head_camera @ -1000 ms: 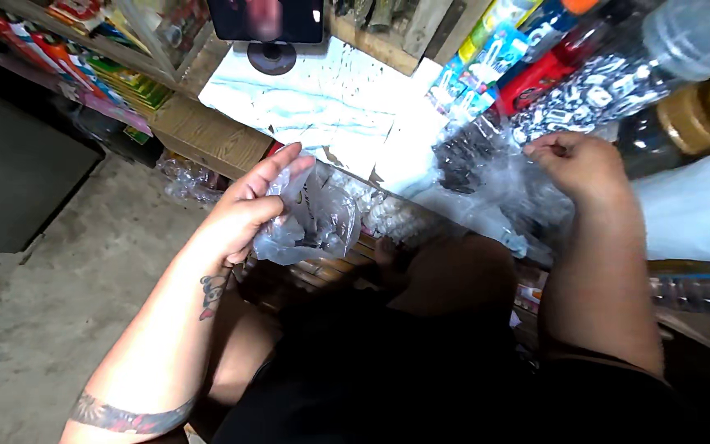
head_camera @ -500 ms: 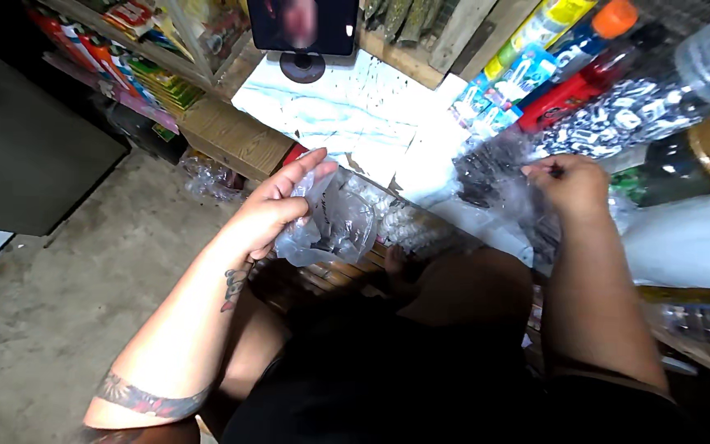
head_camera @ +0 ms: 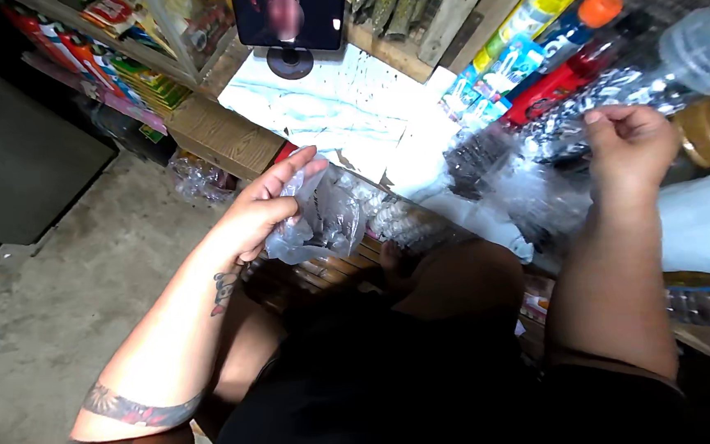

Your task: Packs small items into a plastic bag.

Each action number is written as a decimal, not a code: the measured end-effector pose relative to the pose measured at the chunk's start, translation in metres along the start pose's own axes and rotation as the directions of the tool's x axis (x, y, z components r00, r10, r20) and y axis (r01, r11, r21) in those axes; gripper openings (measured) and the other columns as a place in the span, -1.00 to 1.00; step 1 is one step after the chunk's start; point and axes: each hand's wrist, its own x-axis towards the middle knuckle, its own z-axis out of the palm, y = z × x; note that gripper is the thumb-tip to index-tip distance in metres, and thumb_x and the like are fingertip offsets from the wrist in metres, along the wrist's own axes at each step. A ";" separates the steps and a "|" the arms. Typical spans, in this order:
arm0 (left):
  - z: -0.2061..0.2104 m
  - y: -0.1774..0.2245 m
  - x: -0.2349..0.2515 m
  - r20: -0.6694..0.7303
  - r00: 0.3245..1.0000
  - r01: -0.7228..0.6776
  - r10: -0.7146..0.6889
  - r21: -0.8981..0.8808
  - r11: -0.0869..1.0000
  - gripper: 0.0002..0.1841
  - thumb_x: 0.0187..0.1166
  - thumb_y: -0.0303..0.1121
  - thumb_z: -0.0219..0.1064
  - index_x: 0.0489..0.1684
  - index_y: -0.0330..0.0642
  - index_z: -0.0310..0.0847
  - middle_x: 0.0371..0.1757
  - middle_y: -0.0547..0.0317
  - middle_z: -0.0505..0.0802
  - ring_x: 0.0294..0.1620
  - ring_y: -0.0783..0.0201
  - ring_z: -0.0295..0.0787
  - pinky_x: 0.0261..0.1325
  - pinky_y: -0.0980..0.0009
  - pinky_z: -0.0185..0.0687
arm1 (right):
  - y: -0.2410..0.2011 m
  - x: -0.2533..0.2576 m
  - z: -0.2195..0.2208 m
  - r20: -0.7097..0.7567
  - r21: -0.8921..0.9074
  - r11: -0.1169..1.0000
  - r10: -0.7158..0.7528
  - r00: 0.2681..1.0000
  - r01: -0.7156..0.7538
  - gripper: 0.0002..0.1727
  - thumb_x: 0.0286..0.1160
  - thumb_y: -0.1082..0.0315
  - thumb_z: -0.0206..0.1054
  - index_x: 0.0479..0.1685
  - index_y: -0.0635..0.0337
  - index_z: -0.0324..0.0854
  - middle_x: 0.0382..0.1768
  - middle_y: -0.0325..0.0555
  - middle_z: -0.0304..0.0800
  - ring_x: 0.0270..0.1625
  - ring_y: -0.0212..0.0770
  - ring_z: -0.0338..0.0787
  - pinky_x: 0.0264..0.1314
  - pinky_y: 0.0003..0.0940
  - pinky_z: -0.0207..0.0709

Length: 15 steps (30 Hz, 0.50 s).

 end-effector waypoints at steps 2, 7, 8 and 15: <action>0.001 0.000 0.000 -0.003 1.000 0.002 -0.002 0.002 1.000 -0.16 0.35 -0.61 0.08 0.85 -0.09 0.06 0.64 0.29 0.60 0.08 0.56 0.75 -0.17 0.66 0.63 | -0.003 0.002 -0.002 -0.008 -0.011 1.000 -0.028 1.000 0.028 -0.55 0.69 0.10 0.30 0.28 0.29 0.71 0.15 0.12 0.79 0.10 -0.35 0.73 0.30 -0.42 0.53; 0.001 -0.001 0.001 -0.007 1.000 0.014 -0.014 0.021 1.000 -0.15 0.33 -0.60 0.08 0.85 -0.07 0.07 0.63 0.32 0.60 0.08 0.57 0.75 -0.16 0.66 0.64 | -0.008 0.004 -0.003 0.000 0.036 0.999 -0.013 1.000 0.013 -0.56 0.67 0.11 0.31 0.29 0.27 0.68 0.11 0.00 0.77 -0.02 -0.46 0.71 0.17 -0.48 0.58; 0.001 -0.001 0.002 -0.010 1.000 0.016 -0.016 0.025 1.000 -0.14 0.32 -0.60 0.08 0.85 -0.07 0.07 0.63 0.32 0.61 0.07 0.57 0.76 -0.18 0.66 0.64 | -0.010 0.004 -0.003 0.001 0.065 0.998 0.004 1.000 -0.004 -0.57 0.67 0.13 0.31 0.30 0.27 0.67 0.11 -0.03 0.77 -0.06 -0.47 0.71 0.11 -0.49 0.60; 0.001 -0.002 0.003 -0.010 1.000 0.012 -0.012 0.025 1.000 -0.15 0.32 -0.61 0.08 0.84 -0.08 0.09 0.63 0.31 0.61 0.05 0.56 0.76 -0.20 0.65 0.64 | -0.012 0.009 -0.009 -0.089 0.343 0.938 -0.018 0.996 0.048 -0.69 0.63 0.27 0.35 0.23 0.21 0.59 0.03 -0.30 0.78 -0.02 -0.45 0.84 0.10 -0.43 0.77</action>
